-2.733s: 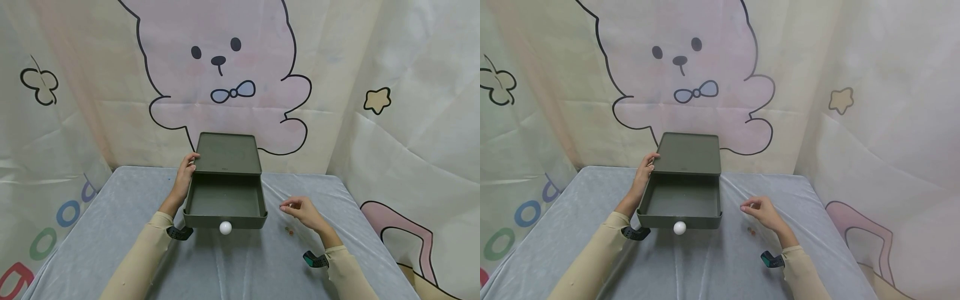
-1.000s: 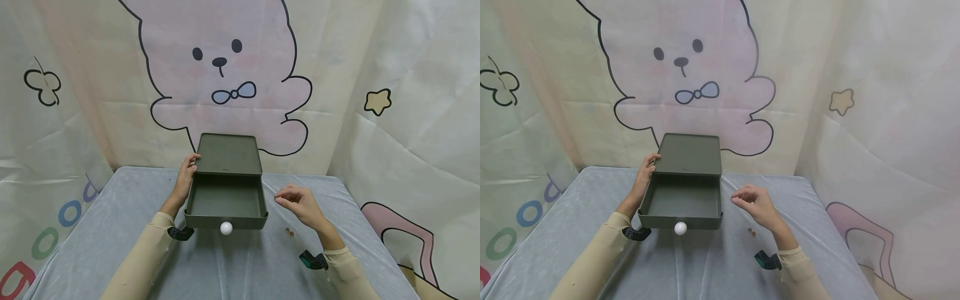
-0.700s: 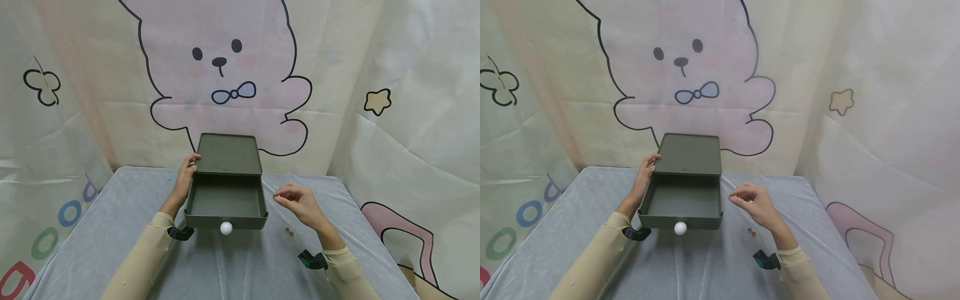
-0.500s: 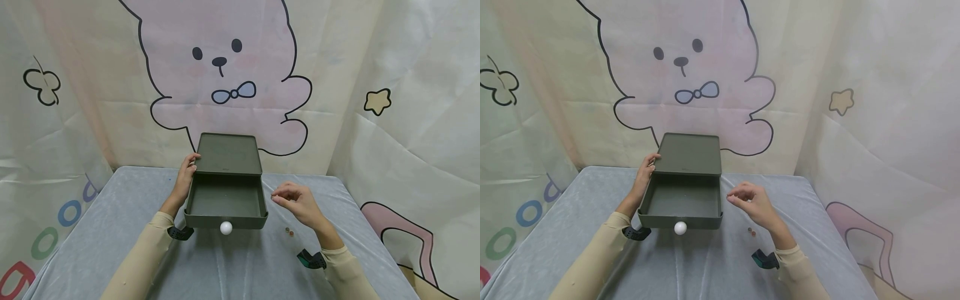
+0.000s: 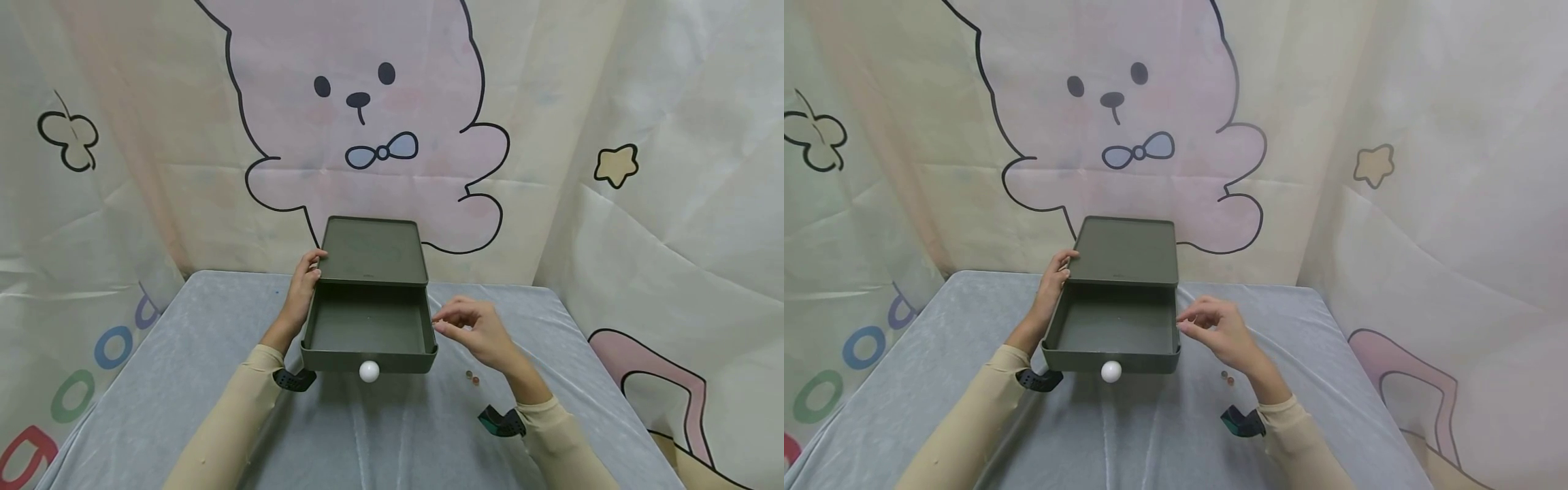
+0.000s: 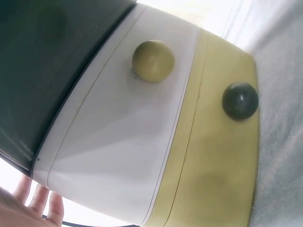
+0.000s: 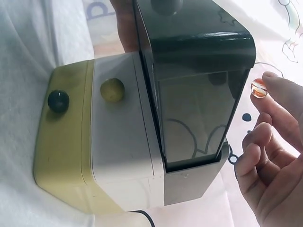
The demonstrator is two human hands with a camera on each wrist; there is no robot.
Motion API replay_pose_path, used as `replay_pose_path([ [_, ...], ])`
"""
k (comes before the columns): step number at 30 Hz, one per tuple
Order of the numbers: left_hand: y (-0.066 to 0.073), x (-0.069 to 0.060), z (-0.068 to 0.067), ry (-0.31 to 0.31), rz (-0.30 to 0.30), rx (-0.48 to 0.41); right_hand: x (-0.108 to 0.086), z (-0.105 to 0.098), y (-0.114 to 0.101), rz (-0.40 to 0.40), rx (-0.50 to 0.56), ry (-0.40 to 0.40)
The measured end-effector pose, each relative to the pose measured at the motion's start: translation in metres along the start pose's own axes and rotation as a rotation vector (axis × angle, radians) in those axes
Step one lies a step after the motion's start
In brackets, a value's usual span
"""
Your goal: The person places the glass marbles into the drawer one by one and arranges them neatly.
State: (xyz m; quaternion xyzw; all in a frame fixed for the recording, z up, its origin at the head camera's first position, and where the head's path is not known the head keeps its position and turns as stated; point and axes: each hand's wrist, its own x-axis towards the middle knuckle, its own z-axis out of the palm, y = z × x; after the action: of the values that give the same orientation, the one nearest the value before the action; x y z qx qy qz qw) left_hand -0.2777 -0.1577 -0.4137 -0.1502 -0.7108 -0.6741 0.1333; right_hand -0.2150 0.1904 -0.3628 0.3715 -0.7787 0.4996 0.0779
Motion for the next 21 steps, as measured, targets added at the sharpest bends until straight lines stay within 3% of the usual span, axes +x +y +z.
replay_pose_path([
  [21,-0.001,-0.001,0.0,0.003,0.015,-0.01,0.001,0.012,0.003,0.04,0.002,-0.038],
])
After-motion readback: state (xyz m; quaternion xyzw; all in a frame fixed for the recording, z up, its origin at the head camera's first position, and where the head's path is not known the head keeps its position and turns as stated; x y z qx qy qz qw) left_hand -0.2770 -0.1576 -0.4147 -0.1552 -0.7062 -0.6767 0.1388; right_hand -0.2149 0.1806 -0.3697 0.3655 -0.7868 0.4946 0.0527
